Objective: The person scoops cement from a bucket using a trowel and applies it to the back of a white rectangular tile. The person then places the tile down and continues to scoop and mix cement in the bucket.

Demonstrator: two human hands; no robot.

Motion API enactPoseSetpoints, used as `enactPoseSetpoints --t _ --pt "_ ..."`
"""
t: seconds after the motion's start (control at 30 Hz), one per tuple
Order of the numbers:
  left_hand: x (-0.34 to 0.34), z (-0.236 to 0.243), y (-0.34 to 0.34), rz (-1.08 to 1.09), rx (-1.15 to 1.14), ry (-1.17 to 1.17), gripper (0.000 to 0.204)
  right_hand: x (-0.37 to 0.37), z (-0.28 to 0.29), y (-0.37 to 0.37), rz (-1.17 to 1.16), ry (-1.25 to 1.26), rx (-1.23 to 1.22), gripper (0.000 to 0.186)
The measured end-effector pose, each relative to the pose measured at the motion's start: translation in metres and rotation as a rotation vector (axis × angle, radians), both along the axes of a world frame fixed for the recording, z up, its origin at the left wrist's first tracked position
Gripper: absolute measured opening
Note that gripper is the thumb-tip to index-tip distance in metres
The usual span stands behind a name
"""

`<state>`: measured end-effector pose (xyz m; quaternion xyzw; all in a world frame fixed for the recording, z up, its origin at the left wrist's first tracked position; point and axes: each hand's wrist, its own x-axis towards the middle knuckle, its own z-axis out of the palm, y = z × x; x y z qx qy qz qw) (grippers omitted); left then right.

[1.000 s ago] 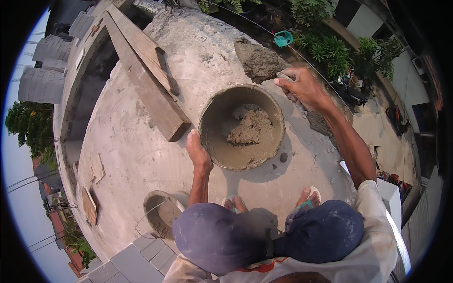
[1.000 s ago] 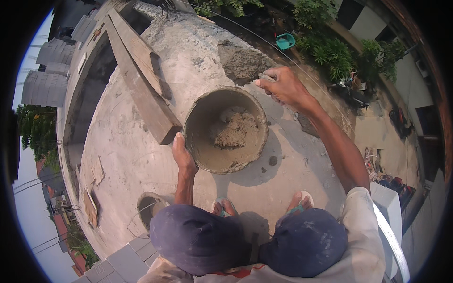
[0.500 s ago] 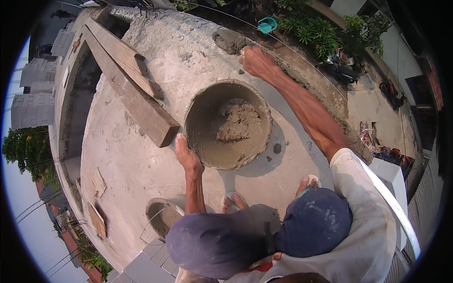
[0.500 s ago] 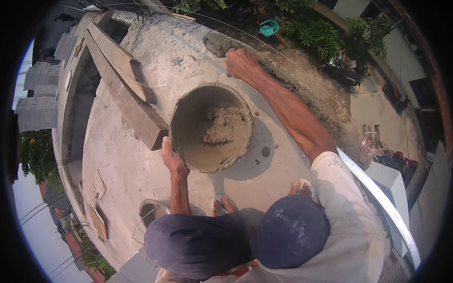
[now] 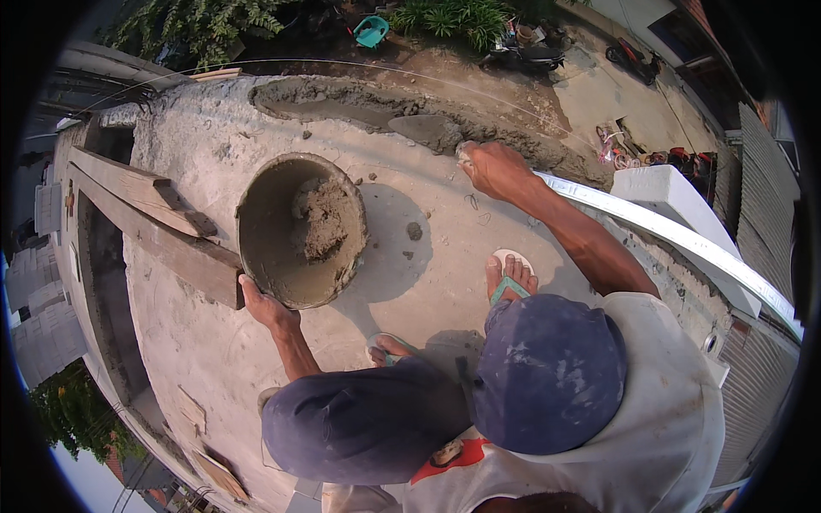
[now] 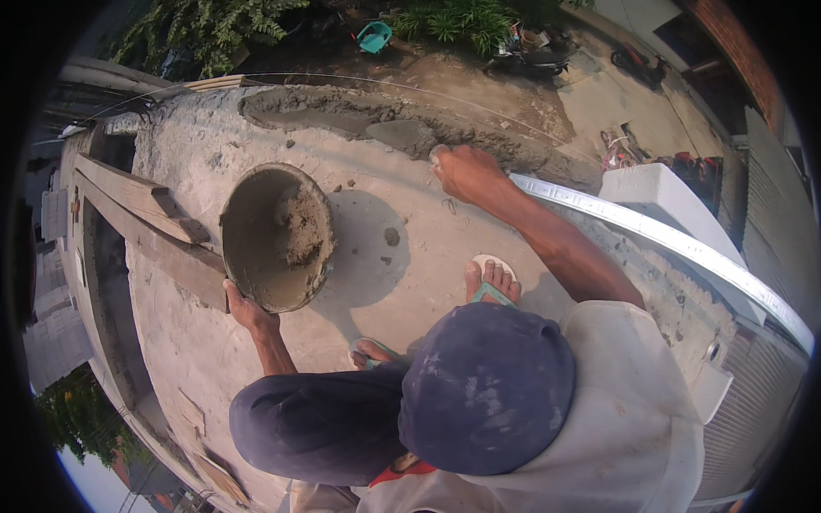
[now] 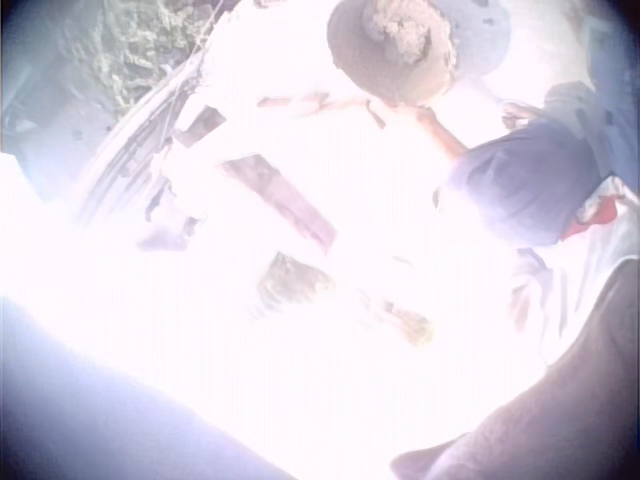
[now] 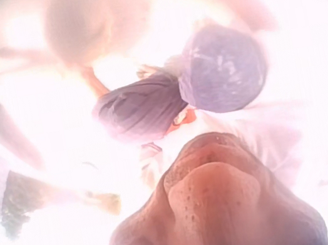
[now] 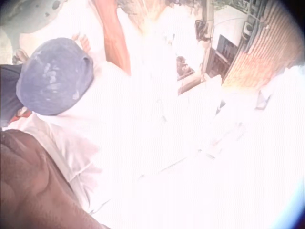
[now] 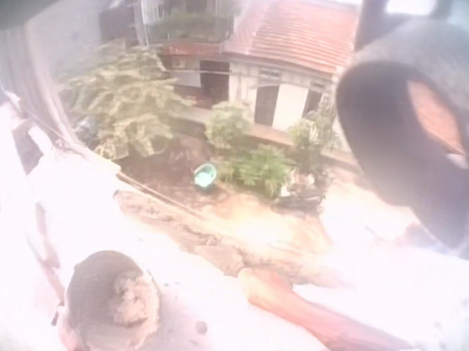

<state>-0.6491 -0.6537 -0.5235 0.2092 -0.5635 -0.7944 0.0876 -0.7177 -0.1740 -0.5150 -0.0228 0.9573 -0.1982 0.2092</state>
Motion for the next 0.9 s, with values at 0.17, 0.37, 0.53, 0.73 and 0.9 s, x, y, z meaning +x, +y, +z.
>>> enactPoseSetpoints --t 0.17,0.37,0.53,0.73,0.9 --pt "-0.004 0.014 0.017 0.052 -0.011 -0.012 0.043 0.065 0.023 0.053 -0.101 -0.076 0.063 0.036" --pt "-0.006 0.030 0.042 -0.028 -0.197 0.081 0.038 0.140 0.054 0.067 -0.211 0.071 -0.115 0.047" --pt "-0.034 0.085 0.092 -0.099 -0.459 0.101 0.031 0.134 0.085 0.032 0.015 0.349 -0.108 0.045" --pt "-0.051 0.118 0.130 -0.235 -0.915 0.053 0.040 0.080 0.121 -0.015 0.290 0.411 0.080 0.030" --pt "-0.045 0.117 0.138 -0.271 -0.882 0.053 0.040 0.052 0.132 -0.036 0.418 0.461 0.371 0.013"
